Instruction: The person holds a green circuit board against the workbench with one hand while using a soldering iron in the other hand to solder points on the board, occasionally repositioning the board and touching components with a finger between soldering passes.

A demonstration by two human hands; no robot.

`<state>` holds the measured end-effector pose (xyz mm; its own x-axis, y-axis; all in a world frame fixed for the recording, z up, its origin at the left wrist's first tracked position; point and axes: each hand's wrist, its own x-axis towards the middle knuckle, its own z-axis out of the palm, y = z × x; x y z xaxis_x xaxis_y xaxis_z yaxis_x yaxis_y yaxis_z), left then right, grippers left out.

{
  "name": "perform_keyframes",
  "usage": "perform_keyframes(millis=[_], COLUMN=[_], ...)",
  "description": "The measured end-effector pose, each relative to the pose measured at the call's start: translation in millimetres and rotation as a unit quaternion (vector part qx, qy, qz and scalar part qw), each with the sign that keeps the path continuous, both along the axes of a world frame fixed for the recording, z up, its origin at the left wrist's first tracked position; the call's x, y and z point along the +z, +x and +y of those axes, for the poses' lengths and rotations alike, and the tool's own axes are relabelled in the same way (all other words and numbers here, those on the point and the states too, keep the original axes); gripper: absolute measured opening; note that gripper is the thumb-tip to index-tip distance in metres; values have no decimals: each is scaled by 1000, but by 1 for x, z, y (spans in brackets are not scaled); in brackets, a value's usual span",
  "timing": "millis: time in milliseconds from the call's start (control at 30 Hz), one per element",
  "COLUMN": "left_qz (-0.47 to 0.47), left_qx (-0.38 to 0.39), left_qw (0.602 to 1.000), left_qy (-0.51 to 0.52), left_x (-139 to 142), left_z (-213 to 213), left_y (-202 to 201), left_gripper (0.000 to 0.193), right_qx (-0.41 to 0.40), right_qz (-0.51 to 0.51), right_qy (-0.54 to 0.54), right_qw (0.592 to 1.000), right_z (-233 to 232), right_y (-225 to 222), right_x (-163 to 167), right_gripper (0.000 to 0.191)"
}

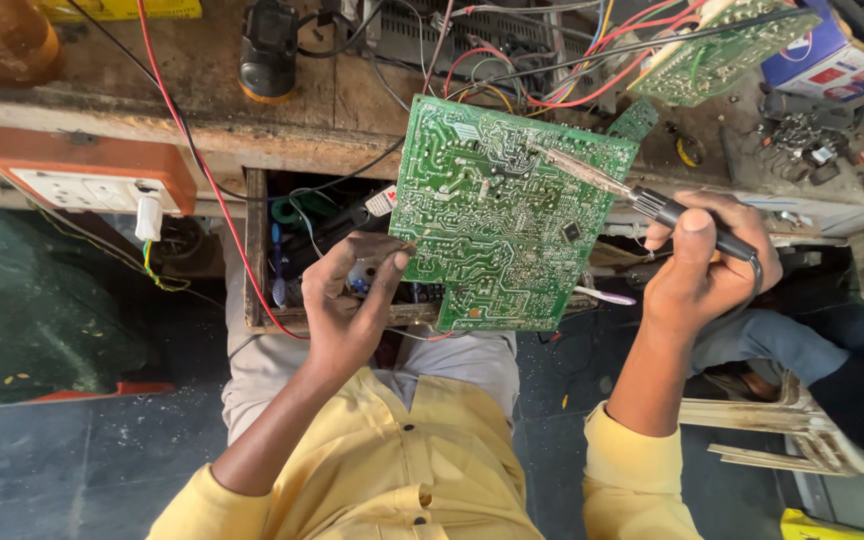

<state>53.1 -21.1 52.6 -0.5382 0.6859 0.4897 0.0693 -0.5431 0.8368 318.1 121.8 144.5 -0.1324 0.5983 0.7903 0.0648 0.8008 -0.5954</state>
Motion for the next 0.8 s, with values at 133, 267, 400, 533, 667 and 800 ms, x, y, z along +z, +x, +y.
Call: perform_keyframes(millis=[133,267,400,533,667,800], left_qz=[57,143,225,282,256,306], left_qx=[0,11,32,60,16,47], left_qw=[998,989,974,957,958,950], left_qy=[-34,-35,-3,-14,-129,-34], left_x=[18,44,71,94,106,105], left_z=[1,10,33,59,81,94], left_y=[-3,-11,-17,-17,-13,-9], left_gripper=[8,11,11,9,10,8], right_qx=[0,3,-9,-44,-84,-80], right_qz=[41,74,76,37,-12,-24], right_qy=[-20,-36,-34,-9,28,39], right_qw=[999,997,996,998,996,996], right_z=[-2,-6,-14,-21,-24,-24], right_y=[7,11,13,14,12,5], right_x=[-7,-16,-22,-22,-20,-19], right_gripper=[32,32,33,33,32,31])
